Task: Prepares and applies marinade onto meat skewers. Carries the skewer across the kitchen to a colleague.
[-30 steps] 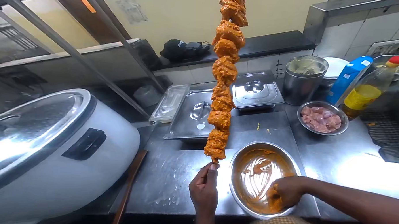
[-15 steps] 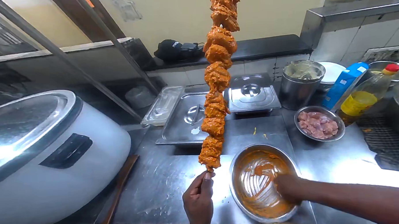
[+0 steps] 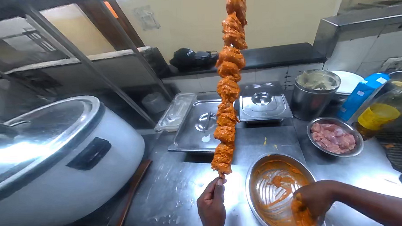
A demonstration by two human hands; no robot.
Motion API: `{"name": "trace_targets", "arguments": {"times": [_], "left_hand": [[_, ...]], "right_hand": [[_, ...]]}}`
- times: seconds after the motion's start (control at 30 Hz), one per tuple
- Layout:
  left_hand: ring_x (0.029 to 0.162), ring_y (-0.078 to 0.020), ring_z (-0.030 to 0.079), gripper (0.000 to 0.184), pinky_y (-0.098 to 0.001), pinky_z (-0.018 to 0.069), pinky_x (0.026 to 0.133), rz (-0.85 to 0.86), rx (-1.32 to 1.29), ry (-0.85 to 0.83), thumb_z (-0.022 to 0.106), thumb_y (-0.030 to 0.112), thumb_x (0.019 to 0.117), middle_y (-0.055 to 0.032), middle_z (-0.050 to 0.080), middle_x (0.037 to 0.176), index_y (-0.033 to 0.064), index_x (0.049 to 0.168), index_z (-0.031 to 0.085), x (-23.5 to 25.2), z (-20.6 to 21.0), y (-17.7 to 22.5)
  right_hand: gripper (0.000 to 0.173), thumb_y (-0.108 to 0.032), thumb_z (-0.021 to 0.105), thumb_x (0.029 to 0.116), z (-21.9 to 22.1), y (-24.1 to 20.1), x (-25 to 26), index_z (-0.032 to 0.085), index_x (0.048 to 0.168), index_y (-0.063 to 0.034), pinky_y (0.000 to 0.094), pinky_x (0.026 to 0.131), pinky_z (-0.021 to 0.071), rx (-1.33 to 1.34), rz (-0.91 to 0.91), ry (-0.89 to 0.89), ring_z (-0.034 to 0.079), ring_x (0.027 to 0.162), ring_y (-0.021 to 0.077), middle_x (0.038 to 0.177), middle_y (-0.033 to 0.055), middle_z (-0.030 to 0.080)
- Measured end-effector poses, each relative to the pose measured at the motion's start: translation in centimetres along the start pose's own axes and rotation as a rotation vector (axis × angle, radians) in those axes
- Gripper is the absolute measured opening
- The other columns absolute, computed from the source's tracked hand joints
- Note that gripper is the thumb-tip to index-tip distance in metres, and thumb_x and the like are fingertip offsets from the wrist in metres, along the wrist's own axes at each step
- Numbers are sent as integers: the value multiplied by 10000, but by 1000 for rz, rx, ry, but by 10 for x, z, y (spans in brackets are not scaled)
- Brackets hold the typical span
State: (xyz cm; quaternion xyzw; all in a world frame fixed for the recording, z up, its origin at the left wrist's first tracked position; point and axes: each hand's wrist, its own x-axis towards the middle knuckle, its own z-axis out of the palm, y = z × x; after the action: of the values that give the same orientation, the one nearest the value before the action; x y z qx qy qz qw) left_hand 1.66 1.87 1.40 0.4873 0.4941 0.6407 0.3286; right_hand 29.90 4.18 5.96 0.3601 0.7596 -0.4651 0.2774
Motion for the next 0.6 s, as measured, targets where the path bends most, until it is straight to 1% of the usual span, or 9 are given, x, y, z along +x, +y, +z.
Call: {"name": "trace_targets", "arguments": {"times": [0.07, 0.13, 0.17, 0.23, 0.3, 0.4, 0.5, 0.53, 0.6], "left_hand": [[497, 75, 417, 226, -109, 358, 472, 14, 12, 5, 495, 27, 960, 139, 550, 638, -9, 953, 717, 0, 1, 3], [502, 89, 425, 215, -100, 369, 482, 48, 41, 26, 503, 10, 957, 125, 564, 640, -33, 944, 713, -1, 3, 7], [508, 100, 433, 201, -92, 379, 489, 76, 65, 37, 516, 0, 952, 113, 577, 642, -51, 938, 710, -2, 5, 10], [523, 115, 441, 189, -78, 385, 504, 136, 110, 60, 537, -9, 947, 86, 587, 642, -80, 922, 710, -5, 9, 16], [553, 126, 462, 189, -66, 400, 532, 182, 151, 73, 545, -10, 940, 54, 609, 664, -96, 912, 711, -9, 12, 22], [603, 127, 515, 187, -56, 440, 585, 222, 152, 69, 555, -9, 942, 16, 659, 713, -108, 924, 714, -13, 14, 30], [612, 122, 524, 187, -58, 446, 595, 219, 139, 43, 560, -4, 949, 5, 664, 727, -112, 947, 713, -13, 12, 41], [612, 120, 523, 187, -61, 446, 598, 204, 135, 29, 560, -2, 950, 5, 663, 730, -109, 950, 714, -13, 11, 46], [596, 115, 512, 187, -67, 440, 585, 171, 114, 3, 556, -2, 952, 15, 658, 724, -94, 947, 719, -14, 9, 56]], "right_hand": [[192, 35, 638, 919, -17, 5, -13, 656, 1110, 50, 477, 846, 479, 276, 5, 136, 604, 914, 268, 1000, 178, 645], [210, 30, 563, 930, -29, 4, -18, 639, 1097, -72, 286, 786, 543, 696, -171, 320, 630, 825, 75, 931, -7, 664], [240, 7, 550, 924, -36, -3, -20, 640, 1109, -117, 260, 797, 558, 849, -281, 386, 647, 838, 52, 941, -46, 678], [279, -2, 589, 919, -54, -30, -37, 638, 1170, -114, 241, 855, 557, 865, -383, 522, 652, 913, 39, 1003, -53, 677], [199, -1, 641, 931, -70, -67, -57, 681, 1113, -72, 208, 854, 544, 664, -379, 694, 645, 903, 17, 976, -40, 686], [93, -47, 671, 944, -88, -108, -76, 746, 996, -65, 211, 767, 537, 173, -423, 1001, 645, 804, 20, 879, -10, 712], [110, -23, 693, 839, -94, -126, -73, 744, 932, -54, 219, 725, 551, -326, -608, 1485, 688, 792, 68, 839, 40, 724], [175, -28, 670, 814, -94, -128, -67, 747, 970, -45, 230, 771, 562, -489, -666, 1603, 708, 852, 101, 898, 64, 737], [311, -71, 608, 860, -91, -119, -51, 746, 1137, -44, 306, 974, 548, -776, -658, 1618, 692, 1114, 199, 1154, 117, 732]]}}
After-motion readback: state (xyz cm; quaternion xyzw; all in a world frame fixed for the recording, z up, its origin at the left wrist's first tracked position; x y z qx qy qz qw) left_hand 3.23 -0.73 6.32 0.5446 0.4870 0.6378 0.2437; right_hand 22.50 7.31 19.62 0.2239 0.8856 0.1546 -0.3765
